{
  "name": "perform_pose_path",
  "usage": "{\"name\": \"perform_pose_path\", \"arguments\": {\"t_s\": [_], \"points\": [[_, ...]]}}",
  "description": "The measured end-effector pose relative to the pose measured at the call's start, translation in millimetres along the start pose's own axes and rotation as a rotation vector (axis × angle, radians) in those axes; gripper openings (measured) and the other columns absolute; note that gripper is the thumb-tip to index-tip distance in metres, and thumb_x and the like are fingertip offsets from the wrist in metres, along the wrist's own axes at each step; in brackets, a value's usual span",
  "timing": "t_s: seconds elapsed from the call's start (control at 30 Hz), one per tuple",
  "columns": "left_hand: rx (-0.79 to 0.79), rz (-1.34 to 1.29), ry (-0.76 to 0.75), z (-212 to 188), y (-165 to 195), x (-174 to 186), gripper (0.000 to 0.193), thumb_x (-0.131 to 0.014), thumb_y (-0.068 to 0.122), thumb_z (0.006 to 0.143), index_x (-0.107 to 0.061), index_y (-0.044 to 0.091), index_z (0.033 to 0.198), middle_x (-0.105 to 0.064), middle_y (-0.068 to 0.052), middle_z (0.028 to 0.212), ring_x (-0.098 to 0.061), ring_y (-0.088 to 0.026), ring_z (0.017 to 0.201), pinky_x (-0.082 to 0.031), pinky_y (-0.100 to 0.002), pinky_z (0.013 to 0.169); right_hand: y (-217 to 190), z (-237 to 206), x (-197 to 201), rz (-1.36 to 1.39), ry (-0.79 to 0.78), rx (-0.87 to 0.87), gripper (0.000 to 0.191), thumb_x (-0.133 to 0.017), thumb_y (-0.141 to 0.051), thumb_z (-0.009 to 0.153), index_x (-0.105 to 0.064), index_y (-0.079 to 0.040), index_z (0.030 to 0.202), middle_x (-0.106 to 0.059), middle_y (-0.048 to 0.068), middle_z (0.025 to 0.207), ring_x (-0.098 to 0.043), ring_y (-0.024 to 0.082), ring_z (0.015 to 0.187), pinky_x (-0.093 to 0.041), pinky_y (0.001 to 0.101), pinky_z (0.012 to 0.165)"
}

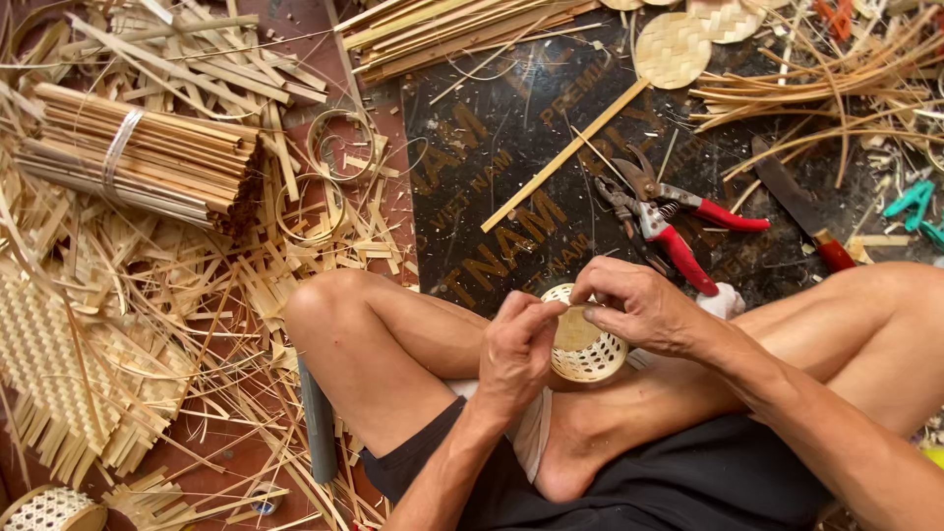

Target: The person sits on the floor assembling woven bamboo baskets. They fit a round wooden base into a perforated woven bamboo body, press the parts together, trim excess bamboo strip with shears, apply glue from a squeeze bottle around the base rim, and place the finished basket onto a pile of completed baskets on the floor.

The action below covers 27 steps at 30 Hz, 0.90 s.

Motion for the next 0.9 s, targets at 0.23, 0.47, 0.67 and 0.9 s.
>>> {"name": "perform_pose_path", "arguments": {"t_s": [0.23,0.47,0.67,0.9], "points": [[-0.070,0.018,-0.157,9.8,4.6,2.1,0.019,-0.068,-0.004,0.093,-0.072,0.004,0.110,-0.064,-0.009,0.096,-0.067,-0.023,0.083,-0.053,-0.032,0.071,-33.1,-6.5,2.5,-0.128,0.036,0.297,0.020,-0.069,0.000,0.082,-0.068,-0.004,0.101,-0.065,0.008,0.098,-0.068,0.026,0.085,-0.053,0.0339,0.069],[-0.010,0.108,-0.046,-1.4,3.0,2.6,0.017,-0.068,-0.001,0.093,-0.074,0.005,0.108,-0.067,-0.009,0.098,-0.068,-0.018,0.080,-0.055,-0.028,0.069,-56.9,-17.1,-14.4,-0.651,-0.058,0.636,0.020,-0.071,-0.012,0.075,-0.063,-0.003,0.092,-0.056,0.007,0.081,-0.062,0.024,0.067,-0.050,0.0384,0.055],[0.426,-0.200,-0.091,-0.3,-54.3,-10.2,0.020,-0.080,0.009,0.089,-0.075,-0.002,0.105,-0.066,-0.004,0.087,-0.058,-0.008,0.074,-0.051,-0.024,0.065,-35.3,-6.3,-3.9,-0.326,-0.048,0.478,0.014,-0.070,-0.010,0.079,-0.066,-0.005,0.091,-0.061,0.007,0.088,-0.065,0.024,0.073,-0.052,0.0361,0.060],[0.560,-0.147,-0.219,0.1,-65.5,-11.8,0.018,-0.080,0.013,0.085,-0.075,0.000,0.097,-0.073,-0.002,0.083,-0.063,-0.007,0.075,-0.054,-0.024,0.066,15.6,-1.9,-7.0,0.264,-0.099,0.035,0.011,-0.071,-0.008,0.087,-0.074,-0.002,0.096,-0.069,0.005,0.091,-0.067,0.014,0.083,-0.053,0.0263,0.072]]}}
Point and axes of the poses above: each hand's wrist, its own z-axis towards the middle knuckle, its own x-axis out of the back of the hand, y = z × x, the point moved 9 cm from there along z, towards the middle knuckle
